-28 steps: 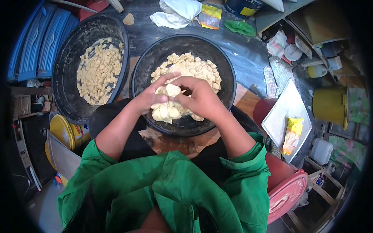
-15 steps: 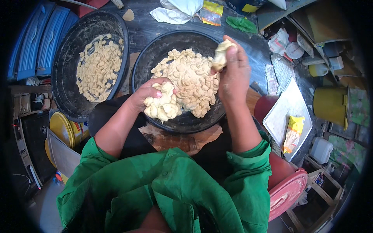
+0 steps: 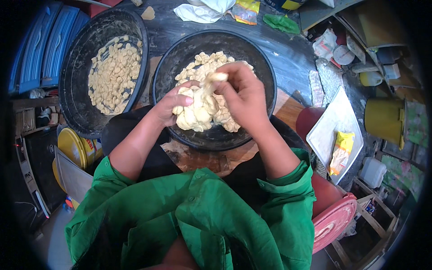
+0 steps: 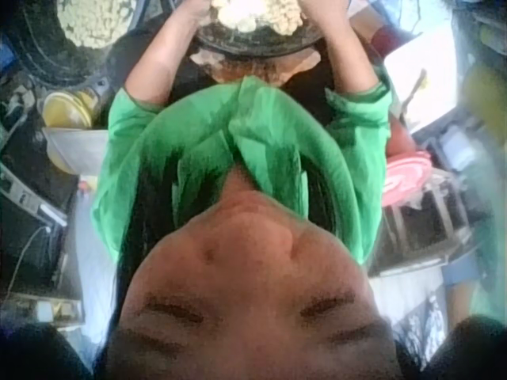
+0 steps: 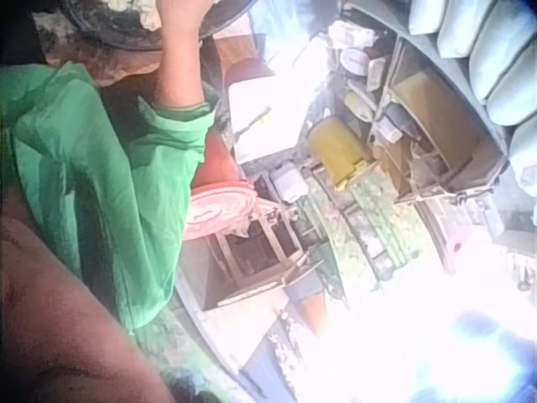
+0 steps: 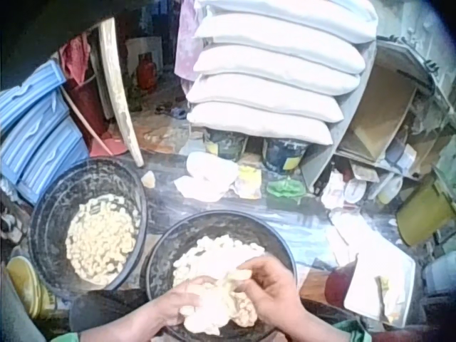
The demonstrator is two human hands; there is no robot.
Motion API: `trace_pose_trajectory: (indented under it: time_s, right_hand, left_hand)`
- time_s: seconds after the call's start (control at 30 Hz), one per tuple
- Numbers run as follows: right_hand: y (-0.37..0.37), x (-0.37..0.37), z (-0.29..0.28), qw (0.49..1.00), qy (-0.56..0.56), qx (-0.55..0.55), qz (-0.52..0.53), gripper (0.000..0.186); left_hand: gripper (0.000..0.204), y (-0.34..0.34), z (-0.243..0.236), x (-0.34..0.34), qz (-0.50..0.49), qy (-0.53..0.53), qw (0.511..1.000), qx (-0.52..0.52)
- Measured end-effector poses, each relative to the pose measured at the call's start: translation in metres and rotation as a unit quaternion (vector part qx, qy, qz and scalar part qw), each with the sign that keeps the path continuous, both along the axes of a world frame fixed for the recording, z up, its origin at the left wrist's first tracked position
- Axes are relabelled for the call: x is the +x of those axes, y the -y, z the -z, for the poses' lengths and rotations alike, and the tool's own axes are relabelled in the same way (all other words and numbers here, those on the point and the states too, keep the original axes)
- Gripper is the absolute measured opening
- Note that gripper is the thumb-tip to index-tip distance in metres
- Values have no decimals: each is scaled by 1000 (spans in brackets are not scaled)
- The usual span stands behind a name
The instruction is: The person is hand-mixing and portioning dough in a large black basin.
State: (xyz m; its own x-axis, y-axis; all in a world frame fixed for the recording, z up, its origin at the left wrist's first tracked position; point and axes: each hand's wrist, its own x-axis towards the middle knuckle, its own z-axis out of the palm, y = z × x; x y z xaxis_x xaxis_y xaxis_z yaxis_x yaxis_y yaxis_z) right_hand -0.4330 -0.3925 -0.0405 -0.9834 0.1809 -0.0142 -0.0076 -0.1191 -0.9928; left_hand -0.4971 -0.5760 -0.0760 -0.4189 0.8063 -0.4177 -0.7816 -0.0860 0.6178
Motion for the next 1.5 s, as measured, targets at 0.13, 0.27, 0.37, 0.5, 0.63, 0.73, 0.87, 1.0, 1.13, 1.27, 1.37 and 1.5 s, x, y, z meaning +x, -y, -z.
trace_pose_trajectory:
  time_s: [0.13, 0.27, 0.37, 0.5, 0.63, 0.73, 0.87, 1.0, 1.13, 1.27, 1.37, 1.5]
  right_hand:
    - [-9, -7, -18, 982, -30, -104, 157, 27]
    - [-38, -13, -8, 992, -84, -74, 63, 45]
    - [-32, -6, -8, 947, -38, 277, -156, 48]
    - [-12, 1, -10, 926, -28, 264, -267, 35]
    - [-15, -5, -12, 995, 87, -42, -18, 22]
    - [-40, -9, -6, 1000, 0, -6, 5, 28]
    - [-13, -5, -12, 958, -73, 233, -150, 38]
    - [8, 5, -13, 863, -81, 440, -234, 33]
    - [-8, -1, -2, 960, -92, 230, -132, 27]
    - [-23, -7, -9, 970, 9, -243, 5, 36]
    - [-22, -11, -11, 994, -76, -34, 69, 47]
    - [-6, -2, -11, 911, -73, 383, -136, 55]
  left_hand:
    - [42, 5, 16, -2, -21, 51, 997, 61]
    - [39, 2, 16, 2, -29, 75, 993, 83]
    - [39, -2, 9, 4, -89, 77, 989, 88]
    - [39, 0, 12, 1, -54, 77, 991, 93]
    - [42, 5, 20, -3, -13, 52, 992, 111]
    - [44, -1, 15, -1, -27, 83, 989, 123]
    - [44, 3, 16, -2, -79, 96, 990, 64]
    - [45, -1, 13, 2, -82, 96, 989, 83]
    - [56, -2, 3, 0, -40, 63, 992, 98]
    - [71, 1, 2, -2, -36, 26, 997, 65]
    - [80, 0, 2, 2, -40, 33, 996, 77]
    - [86, -1, 1, 5, -50, 24, 996, 75]
